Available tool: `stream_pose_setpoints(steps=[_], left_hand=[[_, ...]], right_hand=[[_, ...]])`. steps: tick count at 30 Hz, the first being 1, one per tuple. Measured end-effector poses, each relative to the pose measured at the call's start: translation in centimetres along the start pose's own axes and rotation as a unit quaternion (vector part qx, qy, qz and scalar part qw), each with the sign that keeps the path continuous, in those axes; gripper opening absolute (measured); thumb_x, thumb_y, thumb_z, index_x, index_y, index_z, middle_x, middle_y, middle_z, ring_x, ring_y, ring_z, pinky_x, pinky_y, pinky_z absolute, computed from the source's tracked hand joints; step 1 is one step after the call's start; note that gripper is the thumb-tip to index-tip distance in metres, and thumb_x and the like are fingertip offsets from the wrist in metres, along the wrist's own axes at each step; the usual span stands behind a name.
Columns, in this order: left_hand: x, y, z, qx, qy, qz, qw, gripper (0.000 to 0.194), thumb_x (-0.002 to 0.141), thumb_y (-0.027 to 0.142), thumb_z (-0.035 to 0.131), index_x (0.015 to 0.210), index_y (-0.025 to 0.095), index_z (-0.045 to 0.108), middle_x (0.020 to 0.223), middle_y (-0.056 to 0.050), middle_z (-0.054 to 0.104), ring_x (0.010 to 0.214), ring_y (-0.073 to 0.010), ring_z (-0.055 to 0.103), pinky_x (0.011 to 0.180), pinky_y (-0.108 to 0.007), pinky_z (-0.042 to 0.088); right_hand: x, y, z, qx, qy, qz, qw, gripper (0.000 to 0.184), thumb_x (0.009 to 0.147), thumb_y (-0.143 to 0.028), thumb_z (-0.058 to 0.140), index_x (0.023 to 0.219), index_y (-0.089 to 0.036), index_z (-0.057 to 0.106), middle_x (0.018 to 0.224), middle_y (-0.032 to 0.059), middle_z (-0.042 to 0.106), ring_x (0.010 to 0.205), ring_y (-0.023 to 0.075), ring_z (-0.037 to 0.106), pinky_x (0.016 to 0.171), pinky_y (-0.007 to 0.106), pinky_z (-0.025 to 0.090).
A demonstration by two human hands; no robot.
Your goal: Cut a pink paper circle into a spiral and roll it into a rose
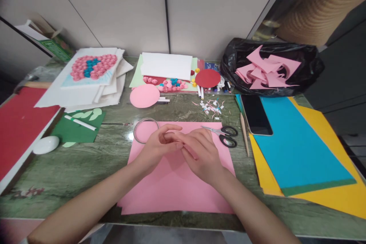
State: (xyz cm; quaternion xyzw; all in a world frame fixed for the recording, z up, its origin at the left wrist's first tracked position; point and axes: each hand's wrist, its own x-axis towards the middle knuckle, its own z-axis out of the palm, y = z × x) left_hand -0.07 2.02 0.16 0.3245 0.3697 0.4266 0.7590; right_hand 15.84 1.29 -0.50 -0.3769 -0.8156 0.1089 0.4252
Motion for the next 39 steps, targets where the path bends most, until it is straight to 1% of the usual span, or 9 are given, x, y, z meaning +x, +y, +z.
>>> stream_pose_setpoints(steps=[6,11,14,18,21,26,30,35,39], left_hand=[[0.0,0.5,-0.4,0.043,0.004,0.005,0.999,0.036,0.066,0.014,0.073,0.099,0.019,0.058,0.072,0.001,0.069,0.069,-0.0092,0.062,0.07,-0.022,0.046],[0.2,1.2,-0.5,0.134,-0.016,0.017,0.991,0.041,0.065,0.009,0.069,0.104,0.018,0.057,0.066,0.003,0.064,0.065,-0.0086,0.058,0.066,-0.021,0.044],[0.3,1.3,-0.5,0.161,-0.016,0.009,0.987,0.041,0.066,0.008,0.067,0.104,0.018,0.057,0.063,0.004,0.061,0.062,-0.0082,0.056,0.064,-0.021,0.043],[0.3,0.9,-0.4,0.143,-0.024,0.009,0.989,0.037,0.068,0.014,0.068,0.104,0.019,0.058,0.073,0.001,0.065,0.072,-0.0114,0.06,0.071,-0.024,0.044],[0.3,0.4,-0.2,0.116,-0.03,-0.001,0.993,0.035,0.067,0.015,0.069,0.1,0.019,0.059,0.076,-0.001,0.066,0.077,-0.0141,0.062,0.073,-0.027,0.045],[0.2,-0.1,0.1,0.078,-0.045,-0.014,0.996,0.035,0.065,0.013,0.071,0.098,0.018,0.06,0.08,-0.001,0.067,0.081,-0.0147,0.063,0.074,-0.026,0.045],[0.2,-0.3,0.6,0.067,-0.041,-0.026,0.997,0.032,0.063,0.009,0.071,0.093,0.016,0.062,0.083,-0.003,0.067,0.083,-0.0154,0.063,0.078,-0.028,0.046],[0.0,-0.3,0.6,0.061,-0.035,-0.021,0.997,0.028,0.064,0.015,0.073,0.09,0.015,0.062,0.082,-0.003,0.068,0.08,-0.0158,0.064,0.077,-0.029,0.046],[0.0,-0.2,0.2,0.034,-0.013,-0.014,0.999,0.03,0.066,0.017,0.073,0.093,0.017,0.061,0.076,0.0,0.068,0.076,-0.0135,0.063,0.074,-0.027,0.047]], right_hand=[[-0.1,0.2,0.0,-0.004,0.009,0.001,1.0,0.052,0.079,-0.006,0.058,0.125,-0.029,0.051,0.082,0.0015,0.067,0.083,0.0197,0.055,0.074,0.037,0.047],[-0.4,0.3,0.1,-0.015,-0.058,0.025,0.998,0.043,0.086,-0.011,0.049,0.125,-0.029,0.052,0.091,0.0034,0.067,0.089,0.0187,0.057,0.078,0.036,0.046],[-0.5,0.3,0.3,-0.022,-0.08,0.033,0.996,0.045,0.088,-0.012,0.046,0.129,-0.03,0.048,0.093,0.0044,0.067,0.089,0.0186,0.057,0.076,0.035,0.046],[-0.4,0.4,0.3,-0.023,-0.036,0.029,0.999,0.058,0.085,-0.01,0.051,0.136,-0.034,0.037,0.083,0.0004,0.069,0.082,0.0195,0.054,0.074,0.035,0.046],[-0.3,0.3,0.3,-0.029,-0.018,0.021,0.999,0.064,0.082,-0.009,0.055,0.138,-0.035,0.034,0.077,-0.0009,0.069,0.078,0.0204,0.052,0.072,0.036,0.045],[0.0,0.1,0.2,-0.032,-0.004,-0.003,0.999,0.06,0.08,-0.006,0.054,0.133,-0.032,0.042,0.067,-0.0008,0.061,0.068,0.0189,0.048,0.065,0.034,0.043],[0.0,0.2,0.3,-0.018,-0.008,-0.015,1.0,0.057,0.079,-0.003,0.051,0.129,-0.03,0.047,0.068,-0.0002,0.055,0.067,0.0177,0.045,0.061,0.032,0.039],[-0.1,0.3,0.4,-0.014,-0.009,-0.023,1.0,0.054,0.079,-0.004,0.051,0.127,-0.029,0.049,0.07,-0.0001,0.055,0.066,0.0171,0.046,0.06,0.032,0.039],[0.0,0.2,0.1,-0.005,-0.017,-0.006,1.0,0.054,0.079,-0.007,0.054,0.127,-0.03,0.049,0.076,0.0007,0.06,0.071,0.0177,0.053,0.067,0.035,0.044]])
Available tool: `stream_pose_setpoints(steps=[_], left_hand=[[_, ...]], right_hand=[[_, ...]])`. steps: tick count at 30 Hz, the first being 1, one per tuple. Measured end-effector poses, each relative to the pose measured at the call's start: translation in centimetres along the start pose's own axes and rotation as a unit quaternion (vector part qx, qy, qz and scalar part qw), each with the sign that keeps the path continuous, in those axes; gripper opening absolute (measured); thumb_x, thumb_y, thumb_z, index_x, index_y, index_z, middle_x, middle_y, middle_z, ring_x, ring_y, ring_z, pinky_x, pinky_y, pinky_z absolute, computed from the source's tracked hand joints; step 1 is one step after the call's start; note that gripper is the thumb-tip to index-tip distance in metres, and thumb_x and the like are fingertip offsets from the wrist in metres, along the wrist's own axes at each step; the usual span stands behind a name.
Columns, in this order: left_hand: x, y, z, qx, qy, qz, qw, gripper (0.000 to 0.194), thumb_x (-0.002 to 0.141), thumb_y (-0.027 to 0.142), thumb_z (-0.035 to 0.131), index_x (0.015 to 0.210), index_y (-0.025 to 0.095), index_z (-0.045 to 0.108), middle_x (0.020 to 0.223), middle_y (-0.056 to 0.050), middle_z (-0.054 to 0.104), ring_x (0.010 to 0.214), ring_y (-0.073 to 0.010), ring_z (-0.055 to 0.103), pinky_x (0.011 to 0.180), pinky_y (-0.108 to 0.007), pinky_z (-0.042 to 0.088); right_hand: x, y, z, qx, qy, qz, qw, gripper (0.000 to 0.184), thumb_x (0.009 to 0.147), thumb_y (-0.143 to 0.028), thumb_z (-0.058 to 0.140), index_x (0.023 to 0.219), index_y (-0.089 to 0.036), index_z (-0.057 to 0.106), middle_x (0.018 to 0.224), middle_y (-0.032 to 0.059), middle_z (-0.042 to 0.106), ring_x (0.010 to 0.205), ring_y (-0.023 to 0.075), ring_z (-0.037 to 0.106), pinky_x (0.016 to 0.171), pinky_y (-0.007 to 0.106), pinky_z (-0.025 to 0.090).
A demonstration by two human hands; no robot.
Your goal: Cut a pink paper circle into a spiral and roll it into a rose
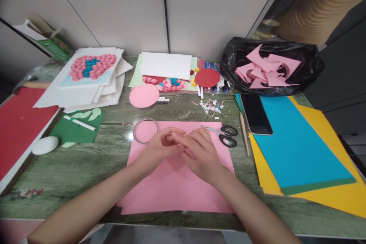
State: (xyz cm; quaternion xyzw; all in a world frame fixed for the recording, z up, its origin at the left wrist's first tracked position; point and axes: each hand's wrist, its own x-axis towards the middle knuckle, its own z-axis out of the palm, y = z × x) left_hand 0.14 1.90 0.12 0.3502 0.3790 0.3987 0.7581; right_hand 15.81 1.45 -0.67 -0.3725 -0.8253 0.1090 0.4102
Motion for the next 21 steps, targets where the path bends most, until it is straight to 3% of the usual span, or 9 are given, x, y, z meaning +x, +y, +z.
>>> stream_pose_setpoints(steps=[7,14,21], left_hand=[[0.11,0.48,-0.39,-0.004,0.018,0.01,1.0,0.033,0.065,0.018,0.074,0.096,0.017,0.061,0.071,0.001,0.068,0.068,-0.0108,0.062,0.071,-0.025,0.046],[0.28,0.41,-0.44,0.043,0.02,0.012,0.999,0.037,0.064,0.014,0.073,0.099,0.018,0.06,0.069,0.002,0.065,0.069,-0.0116,0.062,0.072,-0.026,0.046],[0.32,0.51,-0.55,0.026,-0.005,-0.009,1.0,0.039,0.067,0.02,0.073,0.103,0.018,0.058,0.088,-0.006,0.071,0.084,-0.0174,0.065,0.078,-0.031,0.047]], right_hand=[[-0.01,-0.09,-0.33,-0.003,0.022,0.009,1.0,0.052,0.079,-0.007,0.058,0.126,-0.03,0.051,0.082,0.0014,0.068,0.082,0.0195,0.058,0.074,0.037,0.048],[-0.39,0.07,0.07,0.01,-0.045,0.027,0.999,0.044,0.086,-0.009,0.049,0.126,-0.029,0.051,0.095,0.0033,0.069,0.091,0.0195,0.057,0.079,0.038,0.047],[0.08,-0.03,-0.27,-0.009,-0.019,0.14,0.99,0.049,0.08,-0.015,0.06,0.126,-0.032,0.051,0.08,0.0011,0.068,0.082,0.0206,0.055,0.073,0.035,0.048]])
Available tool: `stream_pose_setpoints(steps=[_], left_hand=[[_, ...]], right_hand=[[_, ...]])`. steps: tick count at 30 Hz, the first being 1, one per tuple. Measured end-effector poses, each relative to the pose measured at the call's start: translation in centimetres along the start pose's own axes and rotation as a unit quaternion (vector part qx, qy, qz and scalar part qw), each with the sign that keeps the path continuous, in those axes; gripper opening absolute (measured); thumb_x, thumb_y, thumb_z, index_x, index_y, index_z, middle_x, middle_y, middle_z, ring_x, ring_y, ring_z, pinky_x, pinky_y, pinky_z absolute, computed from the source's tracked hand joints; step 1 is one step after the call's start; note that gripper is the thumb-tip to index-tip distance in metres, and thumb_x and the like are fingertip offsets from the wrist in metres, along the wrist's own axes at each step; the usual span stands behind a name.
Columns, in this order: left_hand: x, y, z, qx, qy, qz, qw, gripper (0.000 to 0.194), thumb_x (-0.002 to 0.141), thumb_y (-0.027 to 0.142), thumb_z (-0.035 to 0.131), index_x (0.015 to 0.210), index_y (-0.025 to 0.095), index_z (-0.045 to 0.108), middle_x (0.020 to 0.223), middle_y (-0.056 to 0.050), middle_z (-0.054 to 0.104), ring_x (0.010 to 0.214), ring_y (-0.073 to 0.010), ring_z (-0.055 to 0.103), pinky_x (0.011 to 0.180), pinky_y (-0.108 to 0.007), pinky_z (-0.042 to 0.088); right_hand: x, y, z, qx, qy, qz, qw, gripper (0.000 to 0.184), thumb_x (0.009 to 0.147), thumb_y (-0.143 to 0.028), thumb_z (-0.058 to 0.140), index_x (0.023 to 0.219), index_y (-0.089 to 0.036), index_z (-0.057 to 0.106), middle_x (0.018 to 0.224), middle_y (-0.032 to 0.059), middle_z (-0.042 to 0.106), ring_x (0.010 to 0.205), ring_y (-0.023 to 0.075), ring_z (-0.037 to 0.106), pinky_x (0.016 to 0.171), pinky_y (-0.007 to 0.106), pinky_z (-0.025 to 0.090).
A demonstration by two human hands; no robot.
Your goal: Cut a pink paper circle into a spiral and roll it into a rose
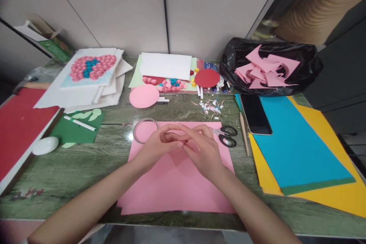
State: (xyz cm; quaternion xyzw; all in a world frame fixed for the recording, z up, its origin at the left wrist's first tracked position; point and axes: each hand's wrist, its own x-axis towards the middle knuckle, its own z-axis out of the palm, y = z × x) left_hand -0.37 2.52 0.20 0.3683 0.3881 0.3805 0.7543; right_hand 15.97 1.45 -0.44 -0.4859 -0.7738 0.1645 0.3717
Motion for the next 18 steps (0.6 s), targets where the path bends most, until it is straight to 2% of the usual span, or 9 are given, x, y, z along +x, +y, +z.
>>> stream_pose_setpoints(steps=[5,11,15,18], left_hand=[[0.04,0.05,0.03,0.004,-0.009,-0.01,1.0,0.039,0.066,0.019,0.074,0.102,0.017,0.059,0.088,-0.007,0.071,0.087,-0.0191,0.065,0.08,-0.033,0.047],[-0.04,-0.04,0.28,0.019,-0.035,-0.006,0.999,0.029,0.066,0.018,0.073,0.093,0.017,0.061,0.085,-0.004,0.068,0.084,-0.0167,0.063,0.078,-0.03,0.047],[-0.05,-0.41,0.47,0.023,-0.041,0.001,0.999,0.021,0.065,0.014,0.073,0.082,0.015,0.061,0.079,-0.001,0.065,0.079,-0.0136,0.062,0.074,-0.026,0.046],[-0.04,-0.64,0.46,0.006,-0.029,-0.01,1.0,0.024,0.064,0.014,0.074,0.084,0.016,0.061,0.077,-0.001,0.065,0.077,-0.0131,0.062,0.073,-0.025,0.046]], right_hand=[[0.1,-0.14,-0.02,0.006,0.009,-0.007,1.0,0.044,0.078,-0.017,0.062,0.119,-0.031,0.056,0.07,-0.0008,0.066,0.075,0.0205,0.051,0.07,0.035,0.045],[0.08,-0.04,0.21,-0.003,-0.003,-0.046,0.999,0.035,0.079,-0.014,0.059,0.111,-0.028,0.062,0.062,-0.0008,0.052,0.068,0.0183,0.045,0.064,0.032,0.041],[0.1,0.05,0.31,-0.014,-0.024,-0.084,0.996,0.04,0.079,-0.009,0.053,0.114,-0.028,0.06,0.062,-0.0013,0.048,0.066,0.0176,0.044,0.063,0.032,0.038],[0.1,0.09,0.4,-0.013,-0.03,-0.104,0.994,0.047,0.079,-0.007,0.051,0.121,-0.029,0.055,0.066,-0.0013,0.052,0.067,0.0173,0.046,0.064,0.033,0.038]])
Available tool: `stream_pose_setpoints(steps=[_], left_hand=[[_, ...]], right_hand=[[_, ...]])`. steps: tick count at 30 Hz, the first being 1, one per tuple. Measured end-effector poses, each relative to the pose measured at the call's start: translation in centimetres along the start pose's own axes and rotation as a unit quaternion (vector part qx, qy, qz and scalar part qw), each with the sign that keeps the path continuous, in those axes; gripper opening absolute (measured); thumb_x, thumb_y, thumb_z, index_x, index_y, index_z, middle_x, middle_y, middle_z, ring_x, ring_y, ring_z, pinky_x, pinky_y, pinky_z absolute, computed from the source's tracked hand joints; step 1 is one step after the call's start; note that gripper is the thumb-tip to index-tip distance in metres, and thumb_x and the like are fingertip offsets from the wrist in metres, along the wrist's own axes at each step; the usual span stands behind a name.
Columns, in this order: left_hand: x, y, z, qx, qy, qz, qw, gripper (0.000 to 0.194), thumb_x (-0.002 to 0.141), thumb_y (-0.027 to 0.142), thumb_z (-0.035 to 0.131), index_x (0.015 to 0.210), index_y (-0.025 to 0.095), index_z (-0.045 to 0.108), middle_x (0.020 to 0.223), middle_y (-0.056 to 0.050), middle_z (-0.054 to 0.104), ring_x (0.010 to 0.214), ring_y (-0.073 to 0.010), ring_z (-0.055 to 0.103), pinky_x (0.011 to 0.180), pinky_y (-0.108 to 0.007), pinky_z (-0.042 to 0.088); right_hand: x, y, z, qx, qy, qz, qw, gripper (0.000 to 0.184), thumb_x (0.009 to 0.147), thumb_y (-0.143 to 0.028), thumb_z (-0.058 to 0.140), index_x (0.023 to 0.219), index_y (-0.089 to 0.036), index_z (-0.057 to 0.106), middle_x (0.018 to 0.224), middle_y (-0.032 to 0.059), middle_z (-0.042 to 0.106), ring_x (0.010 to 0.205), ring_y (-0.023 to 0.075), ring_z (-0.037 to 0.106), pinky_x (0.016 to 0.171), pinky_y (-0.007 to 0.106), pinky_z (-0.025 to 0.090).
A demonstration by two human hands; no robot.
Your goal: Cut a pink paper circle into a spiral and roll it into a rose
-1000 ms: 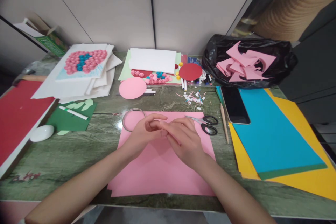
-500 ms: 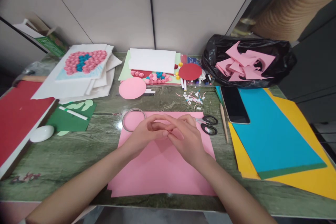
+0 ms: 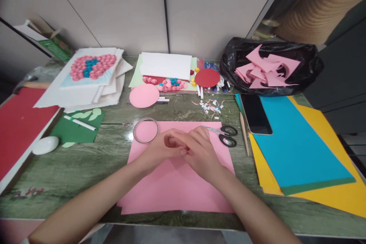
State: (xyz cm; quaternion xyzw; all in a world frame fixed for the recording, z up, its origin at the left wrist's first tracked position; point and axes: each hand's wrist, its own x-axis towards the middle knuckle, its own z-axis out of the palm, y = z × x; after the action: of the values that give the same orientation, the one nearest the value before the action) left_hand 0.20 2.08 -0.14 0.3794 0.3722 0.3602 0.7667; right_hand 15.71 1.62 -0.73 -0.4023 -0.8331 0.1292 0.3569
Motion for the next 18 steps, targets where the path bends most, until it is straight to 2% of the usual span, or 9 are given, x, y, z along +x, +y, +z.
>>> stream_pose_setpoints(steps=[4,11,18], left_hand=[[0.0,0.2,-0.4,-0.03,0.036,-0.019,0.999,0.033,0.064,0.014,0.074,0.094,0.018,0.061,0.076,0.0,0.068,0.076,-0.0131,0.063,0.073,-0.026,0.046],[0.1,0.8,-1.1,0.0,0.061,-0.018,0.998,0.038,0.063,0.013,0.072,0.098,0.018,0.06,0.072,-0.001,0.069,0.065,-0.0118,0.062,0.068,-0.027,0.046],[0.1,1.2,-0.8,0.066,0.08,-0.01,0.995,0.037,0.065,0.012,0.069,0.099,0.018,0.059,0.071,0.0,0.066,0.07,-0.0125,0.062,0.07,-0.026,0.046]], right_hand=[[0.0,0.0,-0.2,0.019,0.016,0.006,1.0,0.045,0.081,-0.011,0.055,0.122,-0.029,0.053,0.076,0.0007,0.059,0.073,0.0181,0.051,0.068,0.034,0.042],[-0.1,0.0,-0.6,0.031,0.031,0.013,0.999,0.045,0.084,-0.011,0.055,0.124,-0.031,0.052,0.086,0.0013,0.066,0.086,0.0183,0.054,0.075,0.033,0.046],[-0.2,0.3,-0.3,0.022,-0.034,0.019,0.999,0.04,0.09,-0.012,0.045,0.124,-0.03,0.052,0.095,0.0045,0.064,0.093,0.0184,0.054,0.079,0.034,0.045]])
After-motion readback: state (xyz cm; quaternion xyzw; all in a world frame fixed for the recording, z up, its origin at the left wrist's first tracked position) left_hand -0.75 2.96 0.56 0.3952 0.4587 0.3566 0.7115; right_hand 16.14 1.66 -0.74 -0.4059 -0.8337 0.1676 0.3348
